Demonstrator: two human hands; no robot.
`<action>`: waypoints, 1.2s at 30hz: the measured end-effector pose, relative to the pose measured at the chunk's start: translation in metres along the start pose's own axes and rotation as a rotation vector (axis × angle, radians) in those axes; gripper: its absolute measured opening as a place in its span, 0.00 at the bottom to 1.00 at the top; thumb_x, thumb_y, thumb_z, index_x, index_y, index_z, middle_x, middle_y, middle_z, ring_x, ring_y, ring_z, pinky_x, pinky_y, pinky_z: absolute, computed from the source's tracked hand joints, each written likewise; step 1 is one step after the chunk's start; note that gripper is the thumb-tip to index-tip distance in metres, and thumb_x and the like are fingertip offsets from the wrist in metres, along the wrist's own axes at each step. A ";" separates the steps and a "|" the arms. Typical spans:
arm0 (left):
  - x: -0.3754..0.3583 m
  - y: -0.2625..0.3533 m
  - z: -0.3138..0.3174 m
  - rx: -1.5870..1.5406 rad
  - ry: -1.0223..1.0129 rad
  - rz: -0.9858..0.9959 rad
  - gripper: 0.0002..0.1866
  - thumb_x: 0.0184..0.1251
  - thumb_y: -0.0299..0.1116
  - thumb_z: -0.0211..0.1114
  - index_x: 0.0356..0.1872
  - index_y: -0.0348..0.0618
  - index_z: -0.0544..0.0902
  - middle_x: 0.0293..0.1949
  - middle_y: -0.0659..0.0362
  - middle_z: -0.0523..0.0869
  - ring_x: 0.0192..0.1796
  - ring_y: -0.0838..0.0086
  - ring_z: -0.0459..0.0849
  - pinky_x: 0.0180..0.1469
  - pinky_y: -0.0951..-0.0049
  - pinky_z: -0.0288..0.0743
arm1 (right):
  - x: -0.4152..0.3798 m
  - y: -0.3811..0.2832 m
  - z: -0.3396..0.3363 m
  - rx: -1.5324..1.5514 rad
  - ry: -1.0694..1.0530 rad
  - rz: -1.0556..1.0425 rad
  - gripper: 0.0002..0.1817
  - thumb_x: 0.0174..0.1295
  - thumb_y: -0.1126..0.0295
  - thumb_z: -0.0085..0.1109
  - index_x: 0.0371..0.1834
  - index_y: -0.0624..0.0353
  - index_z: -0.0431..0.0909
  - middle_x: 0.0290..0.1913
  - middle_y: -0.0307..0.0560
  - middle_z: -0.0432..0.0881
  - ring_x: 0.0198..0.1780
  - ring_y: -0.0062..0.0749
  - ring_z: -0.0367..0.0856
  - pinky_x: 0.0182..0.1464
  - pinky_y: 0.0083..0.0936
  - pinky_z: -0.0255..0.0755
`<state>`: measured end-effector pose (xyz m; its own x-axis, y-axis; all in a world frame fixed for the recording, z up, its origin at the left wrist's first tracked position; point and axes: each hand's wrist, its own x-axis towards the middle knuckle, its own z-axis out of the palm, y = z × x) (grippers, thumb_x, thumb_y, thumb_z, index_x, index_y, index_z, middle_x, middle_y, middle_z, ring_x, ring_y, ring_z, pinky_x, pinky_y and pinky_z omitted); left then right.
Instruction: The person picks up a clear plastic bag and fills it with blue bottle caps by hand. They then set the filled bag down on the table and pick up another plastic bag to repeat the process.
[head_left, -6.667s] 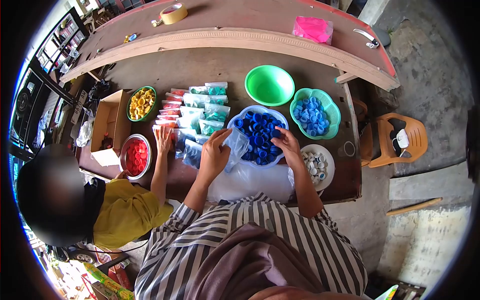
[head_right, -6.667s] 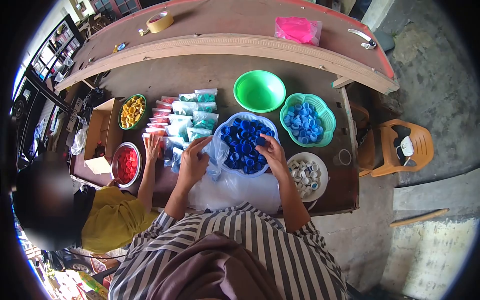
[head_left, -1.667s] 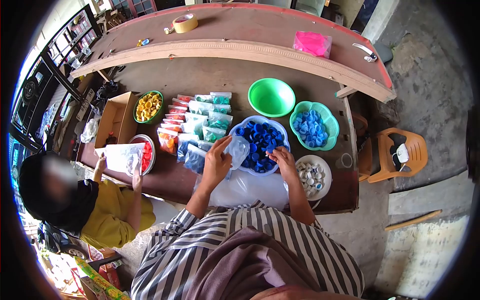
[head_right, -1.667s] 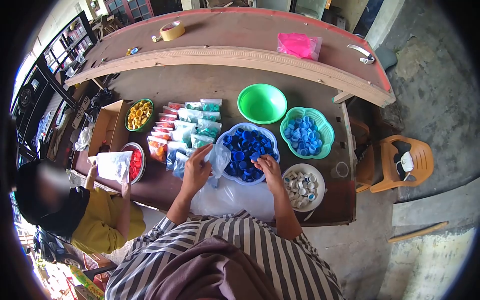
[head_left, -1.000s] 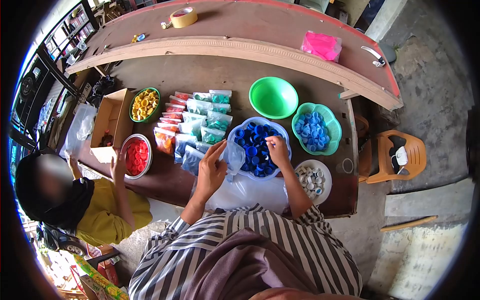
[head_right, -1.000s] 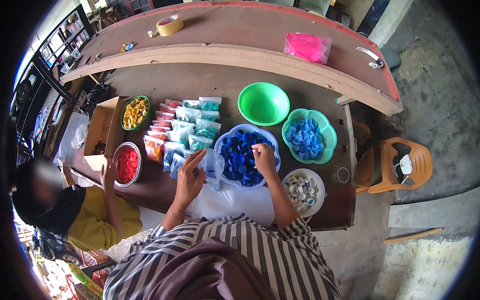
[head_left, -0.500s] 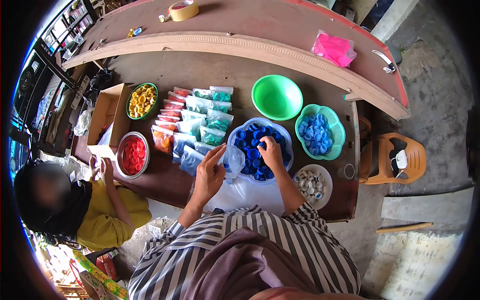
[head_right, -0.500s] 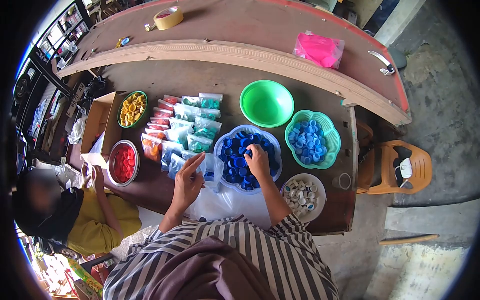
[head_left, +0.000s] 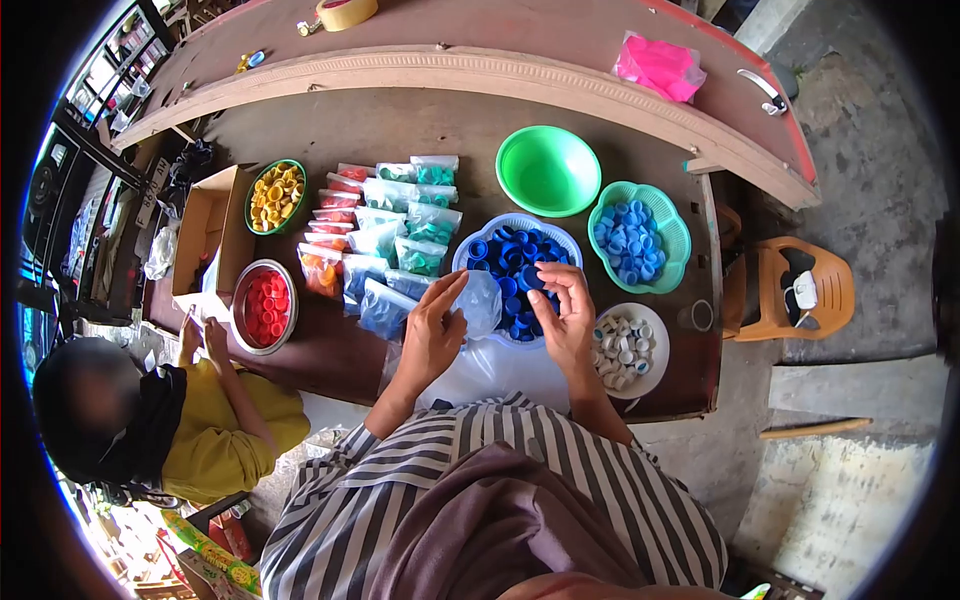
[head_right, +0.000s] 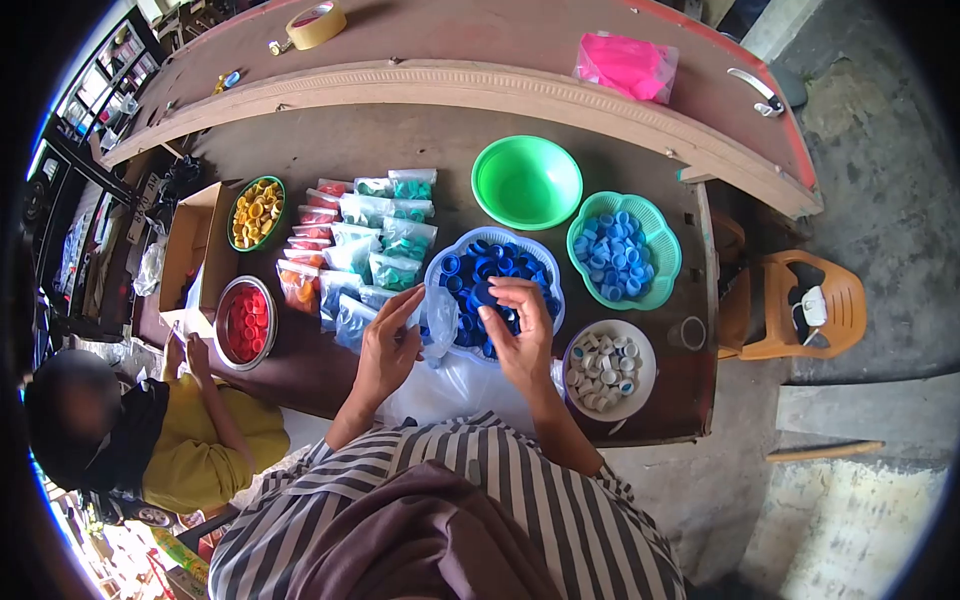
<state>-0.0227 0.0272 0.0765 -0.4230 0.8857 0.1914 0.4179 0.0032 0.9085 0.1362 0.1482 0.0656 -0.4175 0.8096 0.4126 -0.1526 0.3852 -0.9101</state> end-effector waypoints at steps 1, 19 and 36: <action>-0.001 0.000 0.000 -0.010 0.003 0.004 0.28 0.57 0.14 0.54 0.62 0.36 0.75 0.61 0.48 0.78 0.24 0.76 0.82 0.29 0.76 0.75 | 0.000 -0.008 0.006 -0.086 -0.046 -0.089 0.15 0.57 0.80 0.66 0.46 0.61 0.76 0.53 0.48 0.79 0.53 0.33 0.79 0.54 0.27 0.72; 0.011 0.044 -0.007 -0.421 -0.023 0.021 0.27 0.67 0.23 0.61 0.68 0.37 0.68 0.61 0.49 0.73 0.34 0.76 0.84 0.35 0.76 0.84 | -0.067 0.085 0.037 -0.011 -0.551 0.436 0.34 0.61 0.64 0.67 0.68 0.61 0.65 0.58 0.50 0.76 0.60 0.35 0.73 0.63 0.28 0.65; -0.011 -0.037 0.015 -0.633 -0.449 -0.338 0.29 0.57 0.29 0.74 0.59 0.29 0.74 0.48 0.56 0.84 0.48 0.77 0.81 0.53 0.74 0.74 | -0.033 0.044 -0.020 0.372 -0.381 0.654 0.23 0.74 0.59 0.51 0.63 0.66 0.71 0.58 0.43 0.78 0.58 0.22 0.74 0.64 0.21 0.63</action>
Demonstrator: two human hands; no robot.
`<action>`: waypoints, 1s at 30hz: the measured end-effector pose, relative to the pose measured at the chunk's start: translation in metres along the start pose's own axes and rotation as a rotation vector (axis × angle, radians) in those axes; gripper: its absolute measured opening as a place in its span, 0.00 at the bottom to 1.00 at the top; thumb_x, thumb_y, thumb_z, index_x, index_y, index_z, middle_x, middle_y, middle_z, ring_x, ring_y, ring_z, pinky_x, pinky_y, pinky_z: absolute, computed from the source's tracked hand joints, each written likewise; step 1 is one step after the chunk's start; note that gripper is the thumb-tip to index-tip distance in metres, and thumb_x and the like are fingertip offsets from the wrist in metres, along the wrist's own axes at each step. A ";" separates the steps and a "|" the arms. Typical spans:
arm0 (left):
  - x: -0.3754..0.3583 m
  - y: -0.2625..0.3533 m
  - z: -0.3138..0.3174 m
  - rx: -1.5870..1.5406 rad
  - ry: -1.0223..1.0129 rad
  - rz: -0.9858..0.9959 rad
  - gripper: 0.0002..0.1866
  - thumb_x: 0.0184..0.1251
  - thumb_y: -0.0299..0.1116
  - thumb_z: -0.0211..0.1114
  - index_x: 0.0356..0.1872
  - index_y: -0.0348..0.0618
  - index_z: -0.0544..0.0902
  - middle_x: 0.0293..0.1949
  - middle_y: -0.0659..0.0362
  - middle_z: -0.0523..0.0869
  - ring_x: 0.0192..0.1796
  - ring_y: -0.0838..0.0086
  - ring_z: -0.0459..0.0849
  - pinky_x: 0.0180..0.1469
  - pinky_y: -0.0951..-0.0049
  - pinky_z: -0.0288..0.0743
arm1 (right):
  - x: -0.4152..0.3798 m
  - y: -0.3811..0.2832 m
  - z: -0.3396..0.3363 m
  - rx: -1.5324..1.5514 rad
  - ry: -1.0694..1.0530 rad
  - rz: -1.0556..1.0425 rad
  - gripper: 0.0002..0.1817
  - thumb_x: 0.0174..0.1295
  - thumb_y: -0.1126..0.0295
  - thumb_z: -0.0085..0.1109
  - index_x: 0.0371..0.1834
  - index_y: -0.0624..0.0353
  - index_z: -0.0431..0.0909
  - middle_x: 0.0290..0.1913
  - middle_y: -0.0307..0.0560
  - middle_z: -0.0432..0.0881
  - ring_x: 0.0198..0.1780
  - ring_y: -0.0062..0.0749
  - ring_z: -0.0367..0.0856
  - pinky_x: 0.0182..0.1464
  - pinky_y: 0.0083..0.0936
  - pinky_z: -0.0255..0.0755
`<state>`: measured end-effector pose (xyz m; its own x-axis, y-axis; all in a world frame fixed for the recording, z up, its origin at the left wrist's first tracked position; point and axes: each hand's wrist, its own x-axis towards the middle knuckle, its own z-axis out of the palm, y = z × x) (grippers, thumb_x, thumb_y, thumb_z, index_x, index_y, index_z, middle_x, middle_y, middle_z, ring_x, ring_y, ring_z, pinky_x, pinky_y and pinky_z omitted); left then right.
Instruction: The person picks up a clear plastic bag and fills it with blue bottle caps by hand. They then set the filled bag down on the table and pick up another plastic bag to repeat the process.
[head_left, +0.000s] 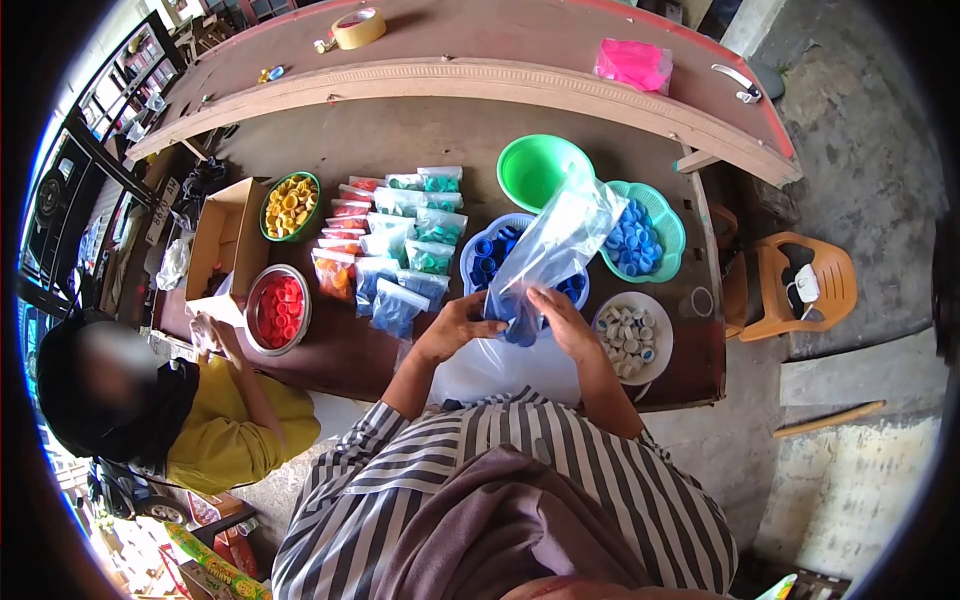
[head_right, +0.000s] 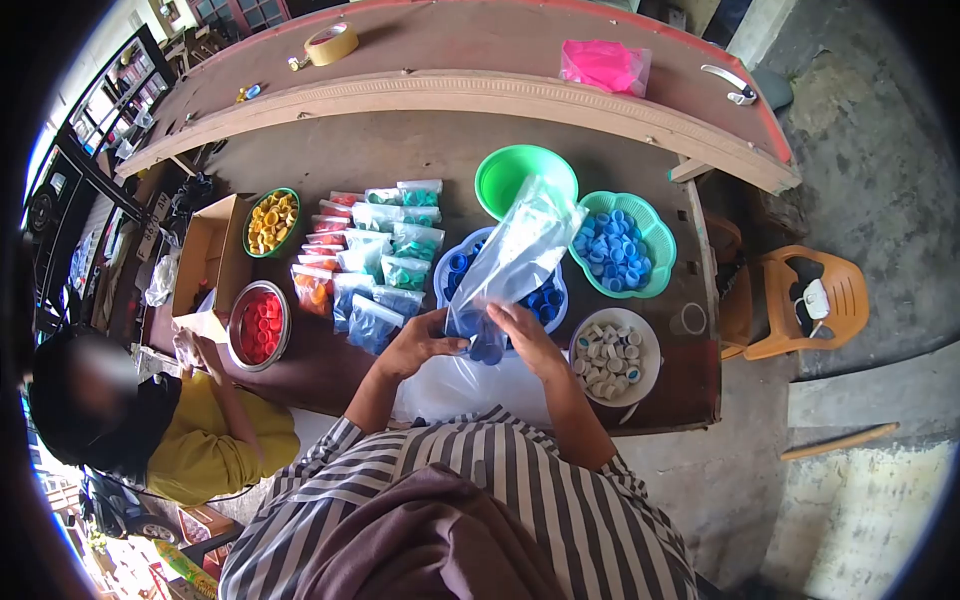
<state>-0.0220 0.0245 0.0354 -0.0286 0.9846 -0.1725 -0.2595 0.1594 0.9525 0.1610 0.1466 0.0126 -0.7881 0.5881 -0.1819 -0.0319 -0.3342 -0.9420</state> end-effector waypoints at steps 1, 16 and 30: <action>-0.001 0.001 -0.003 0.075 0.011 -0.040 0.26 0.57 0.28 0.74 0.56 0.29 0.77 0.45 0.57 0.85 0.46 0.77 0.81 0.52 0.74 0.74 | -0.002 -0.010 0.001 0.016 0.016 -0.001 0.23 0.74 0.59 0.50 0.62 0.66 0.72 0.57 0.43 0.78 0.57 0.21 0.74 0.62 0.21 0.65; -0.009 -0.021 0.001 -0.294 0.086 -0.202 0.15 0.67 0.29 0.65 0.51 0.32 0.80 0.41 0.57 0.87 0.42 0.73 0.86 0.50 0.72 0.79 | -0.012 0.003 -0.012 0.080 0.045 -0.009 0.21 0.76 0.60 0.45 0.61 0.63 0.75 0.50 0.41 0.82 0.50 0.22 0.81 0.50 0.23 0.74; -0.005 -0.036 -0.002 -0.218 0.068 -0.161 0.13 0.71 0.33 0.63 0.47 0.32 0.83 0.40 0.60 0.87 0.39 0.80 0.84 0.44 0.79 0.77 | -0.022 -0.007 -0.001 0.100 0.011 -0.041 0.27 0.64 0.75 0.61 0.67 0.62 0.69 0.59 0.44 0.78 0.54 0.24 0.78 0.57 0.23 0.72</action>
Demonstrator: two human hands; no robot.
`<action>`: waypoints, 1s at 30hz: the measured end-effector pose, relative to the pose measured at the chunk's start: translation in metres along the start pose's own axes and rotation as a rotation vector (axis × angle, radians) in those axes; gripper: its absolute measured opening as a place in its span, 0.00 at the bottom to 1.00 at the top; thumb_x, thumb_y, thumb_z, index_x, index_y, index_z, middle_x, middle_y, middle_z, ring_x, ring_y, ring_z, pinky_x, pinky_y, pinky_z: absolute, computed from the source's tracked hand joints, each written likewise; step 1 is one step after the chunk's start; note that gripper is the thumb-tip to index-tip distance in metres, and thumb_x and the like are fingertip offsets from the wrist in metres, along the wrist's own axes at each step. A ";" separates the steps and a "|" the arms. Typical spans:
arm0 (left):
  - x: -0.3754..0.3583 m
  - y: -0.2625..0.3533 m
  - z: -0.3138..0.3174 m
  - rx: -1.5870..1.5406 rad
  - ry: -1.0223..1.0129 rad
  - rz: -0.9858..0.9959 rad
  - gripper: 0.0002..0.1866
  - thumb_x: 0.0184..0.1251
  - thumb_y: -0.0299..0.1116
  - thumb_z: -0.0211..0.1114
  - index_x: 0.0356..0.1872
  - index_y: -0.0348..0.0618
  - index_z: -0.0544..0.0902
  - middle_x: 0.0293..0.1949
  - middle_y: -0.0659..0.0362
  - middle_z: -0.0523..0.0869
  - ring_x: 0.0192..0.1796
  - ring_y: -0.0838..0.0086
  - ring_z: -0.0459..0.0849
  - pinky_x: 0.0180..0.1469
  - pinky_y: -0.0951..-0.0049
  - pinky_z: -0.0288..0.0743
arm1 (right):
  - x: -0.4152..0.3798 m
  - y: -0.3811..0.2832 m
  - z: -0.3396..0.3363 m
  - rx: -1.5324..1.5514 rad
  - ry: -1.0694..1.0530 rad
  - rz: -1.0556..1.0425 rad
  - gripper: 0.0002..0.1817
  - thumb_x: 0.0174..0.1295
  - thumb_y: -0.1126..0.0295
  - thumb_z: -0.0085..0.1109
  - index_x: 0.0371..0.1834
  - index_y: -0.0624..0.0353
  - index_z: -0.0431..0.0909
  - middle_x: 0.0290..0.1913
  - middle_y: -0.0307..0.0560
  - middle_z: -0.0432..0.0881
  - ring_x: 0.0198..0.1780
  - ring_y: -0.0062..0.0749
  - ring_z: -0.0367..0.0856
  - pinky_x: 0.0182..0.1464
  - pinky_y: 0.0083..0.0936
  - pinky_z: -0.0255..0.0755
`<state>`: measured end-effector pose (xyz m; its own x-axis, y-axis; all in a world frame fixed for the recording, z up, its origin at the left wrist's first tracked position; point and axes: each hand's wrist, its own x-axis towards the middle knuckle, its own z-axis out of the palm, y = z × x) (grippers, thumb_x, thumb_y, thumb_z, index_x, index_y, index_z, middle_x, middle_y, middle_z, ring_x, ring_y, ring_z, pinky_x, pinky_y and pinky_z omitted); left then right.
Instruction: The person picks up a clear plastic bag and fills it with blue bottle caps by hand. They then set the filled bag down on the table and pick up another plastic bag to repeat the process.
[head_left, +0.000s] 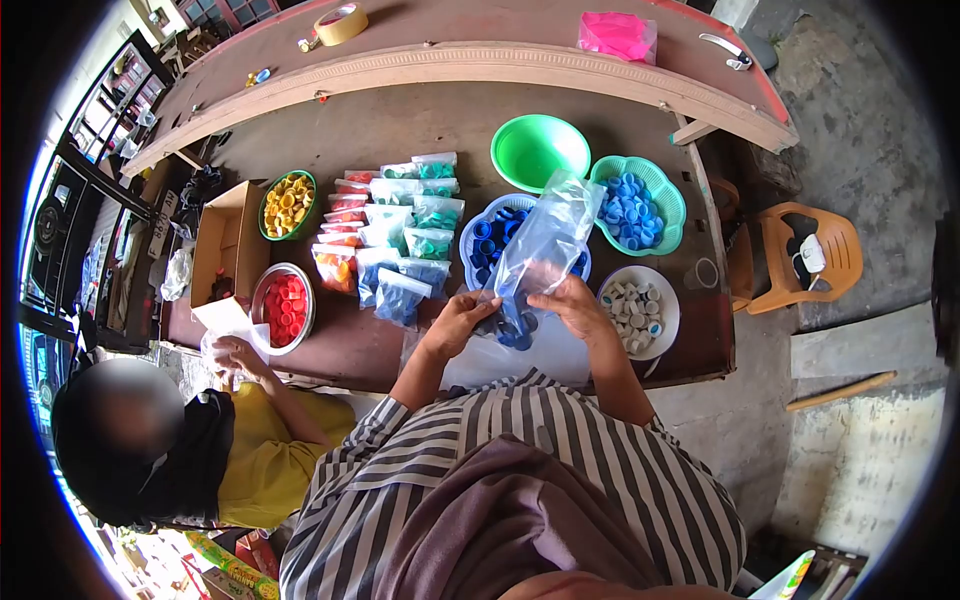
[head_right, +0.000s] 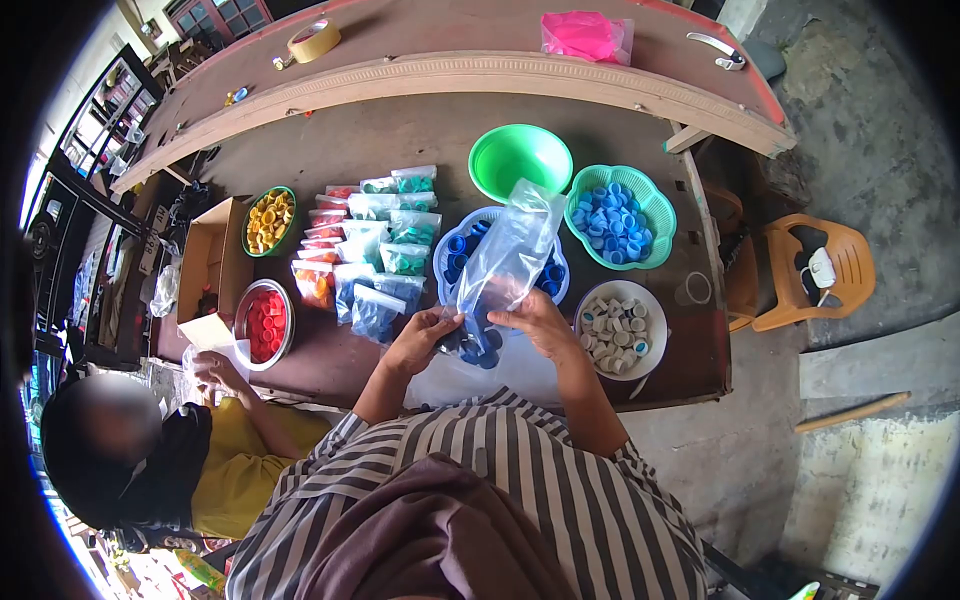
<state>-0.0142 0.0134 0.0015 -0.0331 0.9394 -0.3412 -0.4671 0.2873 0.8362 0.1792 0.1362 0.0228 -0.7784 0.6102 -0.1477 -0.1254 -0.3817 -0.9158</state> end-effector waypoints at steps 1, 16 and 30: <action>0.001 -0.002 -0.002 -0.001 0.001 -0.003 0.13 0.71 0.33 0.63 0.47 0.32 0.83 0.40 0.60 0.87 0.39 0.80 0.84 0.44 0.79 0.77 | 0.000 -0.001 0.001 0.001 -0.038 -0.003 0.30 0.61 0.78 0.63 0.68 0.63 0.67 0.59 0.44 0.78 0.53 0.23 0.77 0.57 0.22 0.72; 0.003 0.000 -0.002 -0.012 -0.070 -0.018 0.12 0.65 0.26 0.67 0.49 0.36 0.82 0.43 0.59 0.87 0.43 0.77 0.85 0.49 0.76 0.77 | 0.006 0.004 -0.006 -0.037 -0.001 0.016 0.32 0.59 0.77 0.66 0.68 0.63 0.66 0.61 0.45 0.76 0.58 0.28 0.76 0.59 0.26 0.73; -0.001 0.011 0.000 0.033 -0.143 0.018 0.21 0.60 0.18 0.68 0.56 0.32 0.77 0.48 0.56 0.85 0.49 0.74 0.83 0.56 0.73 0.76 | 0.002 -0.008 -0.002 -0.123 -0.060 0.042 0.44 0.54 0.78 0.70 0.74 0.61 0.56 0.65 0.47 0.71 0.62 0.31 0.74 0.62 0.29 0.71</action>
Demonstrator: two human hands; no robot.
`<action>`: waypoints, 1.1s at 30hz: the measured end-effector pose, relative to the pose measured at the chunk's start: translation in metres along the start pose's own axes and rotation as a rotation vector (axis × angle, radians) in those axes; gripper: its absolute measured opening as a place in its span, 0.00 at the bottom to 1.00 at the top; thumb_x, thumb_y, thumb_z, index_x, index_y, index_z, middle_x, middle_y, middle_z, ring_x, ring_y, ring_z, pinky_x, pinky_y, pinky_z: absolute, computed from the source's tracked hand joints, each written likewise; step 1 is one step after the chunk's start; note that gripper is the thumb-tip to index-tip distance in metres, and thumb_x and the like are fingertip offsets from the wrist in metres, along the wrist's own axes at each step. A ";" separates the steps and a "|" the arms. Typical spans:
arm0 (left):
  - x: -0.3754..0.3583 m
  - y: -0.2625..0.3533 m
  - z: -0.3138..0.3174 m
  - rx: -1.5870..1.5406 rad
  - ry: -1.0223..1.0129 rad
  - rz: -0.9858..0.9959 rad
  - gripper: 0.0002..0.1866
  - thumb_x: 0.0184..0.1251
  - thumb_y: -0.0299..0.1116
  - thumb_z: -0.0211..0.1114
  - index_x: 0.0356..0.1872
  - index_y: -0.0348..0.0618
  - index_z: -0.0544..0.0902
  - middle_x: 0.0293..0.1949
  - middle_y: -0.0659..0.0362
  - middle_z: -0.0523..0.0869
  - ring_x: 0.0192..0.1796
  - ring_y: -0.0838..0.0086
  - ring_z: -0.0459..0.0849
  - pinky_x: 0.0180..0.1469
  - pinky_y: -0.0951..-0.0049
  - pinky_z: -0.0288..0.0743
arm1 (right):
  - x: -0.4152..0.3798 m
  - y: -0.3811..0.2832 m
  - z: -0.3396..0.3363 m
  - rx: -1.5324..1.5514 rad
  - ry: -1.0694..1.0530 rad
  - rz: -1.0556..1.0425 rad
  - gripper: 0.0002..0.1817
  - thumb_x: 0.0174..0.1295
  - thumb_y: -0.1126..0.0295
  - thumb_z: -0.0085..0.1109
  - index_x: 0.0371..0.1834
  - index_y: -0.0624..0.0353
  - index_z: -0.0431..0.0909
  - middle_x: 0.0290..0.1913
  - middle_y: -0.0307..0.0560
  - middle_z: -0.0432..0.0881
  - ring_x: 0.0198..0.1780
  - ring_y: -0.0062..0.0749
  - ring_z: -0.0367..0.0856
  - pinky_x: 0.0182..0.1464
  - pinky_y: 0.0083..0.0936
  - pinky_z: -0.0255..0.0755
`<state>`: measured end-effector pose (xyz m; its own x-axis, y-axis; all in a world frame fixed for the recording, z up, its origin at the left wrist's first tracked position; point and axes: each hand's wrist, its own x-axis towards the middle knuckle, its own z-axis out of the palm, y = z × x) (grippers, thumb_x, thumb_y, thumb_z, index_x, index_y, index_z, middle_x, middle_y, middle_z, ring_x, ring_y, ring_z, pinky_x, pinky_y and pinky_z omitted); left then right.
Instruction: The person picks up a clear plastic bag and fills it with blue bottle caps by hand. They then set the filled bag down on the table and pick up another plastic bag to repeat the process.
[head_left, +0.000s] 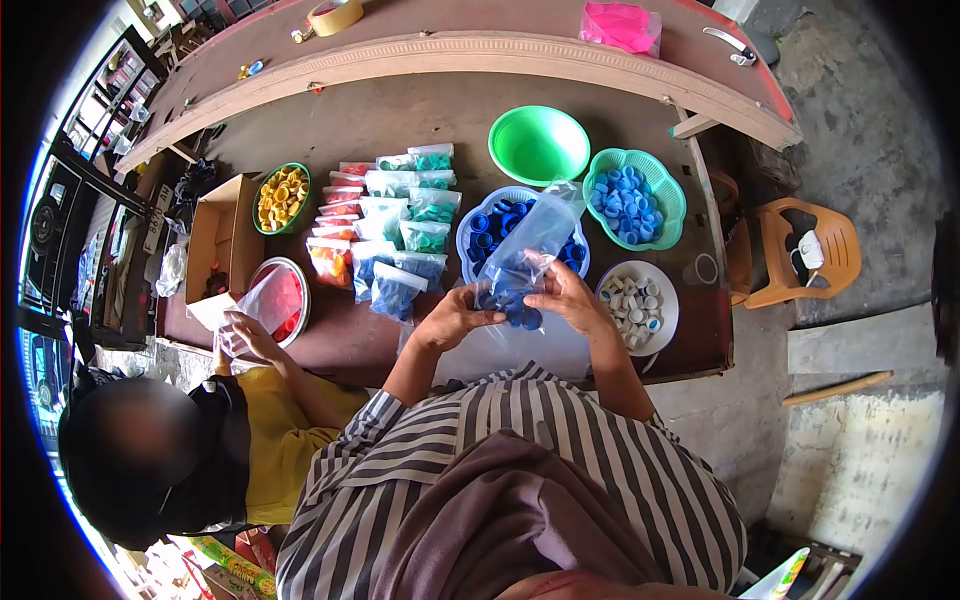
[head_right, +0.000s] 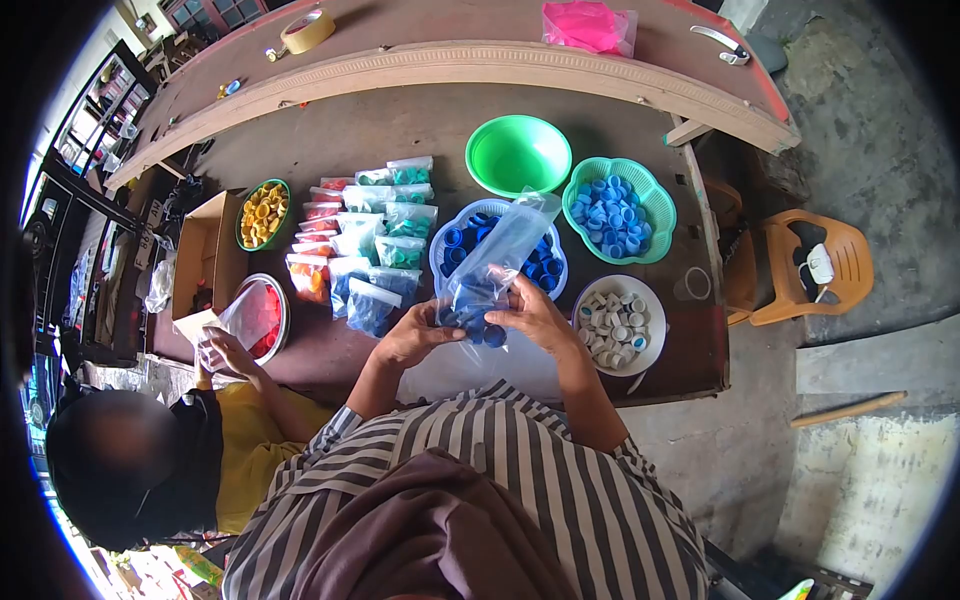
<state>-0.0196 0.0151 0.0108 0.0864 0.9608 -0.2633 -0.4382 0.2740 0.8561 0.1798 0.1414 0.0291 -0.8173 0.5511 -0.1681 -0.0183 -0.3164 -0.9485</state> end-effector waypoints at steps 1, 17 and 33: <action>0.001 -0.001 0.000 -0.001 0.000 0.001 0.21 0.60 0.18 0.68 0.56 0.32 0.77 0.48 0.56 0.85 0.49 0.74 0.83 0.56 0.73 0.76 | 0.000 0.000 -0.001 -0.012 -0.015 -0.039 0.43 0.55 0.78 0.69 0.74 0.61 0.57 0.65 0.47 0.72 0.61 0.31 0.74 0.62 0.29 0.71; -0.007 -0.001 -0.013 -0.082 0.082 -0.041 0.26 0.72 0.38 0.59 0.65 0.34 0.69 0.56 0.54 0.80 0.58 0.72 0.78 0.60 0.70 0.71 | 0.005 0.017 -0.002 0.080 0.070 -0.031 0.26 0.68 0.77 0.54 0.69 0.60 0.66 0.61 0.40 0.77 0.49 0.16 0.78 0.52 0.17 0.72; -0.020 0.052 -0.006 0.654 0.723 0.217 0.26 0.65 0.41 0.65 0.61 0.41 0.75 0.44 0.51 0.81 0.23 0.76 0.82 0.24 0.75 0.74 | 0.013 0.093 0.074 -0.909 -0.165 -0.278 0.24 0.61 0.82 0.44 0.62 0.65 0.71 0.61 0.63 0.74 0.65 0.54 0.70 0.67 0.40 0.64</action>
<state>-0.0497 0.0101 0.0577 -0.5979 0.7962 -0.0931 0.2180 0.2732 0.9369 0.1249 0.0618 -0.0413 -0.9229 0.3790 0.0680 0.1732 0.5662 -0.8059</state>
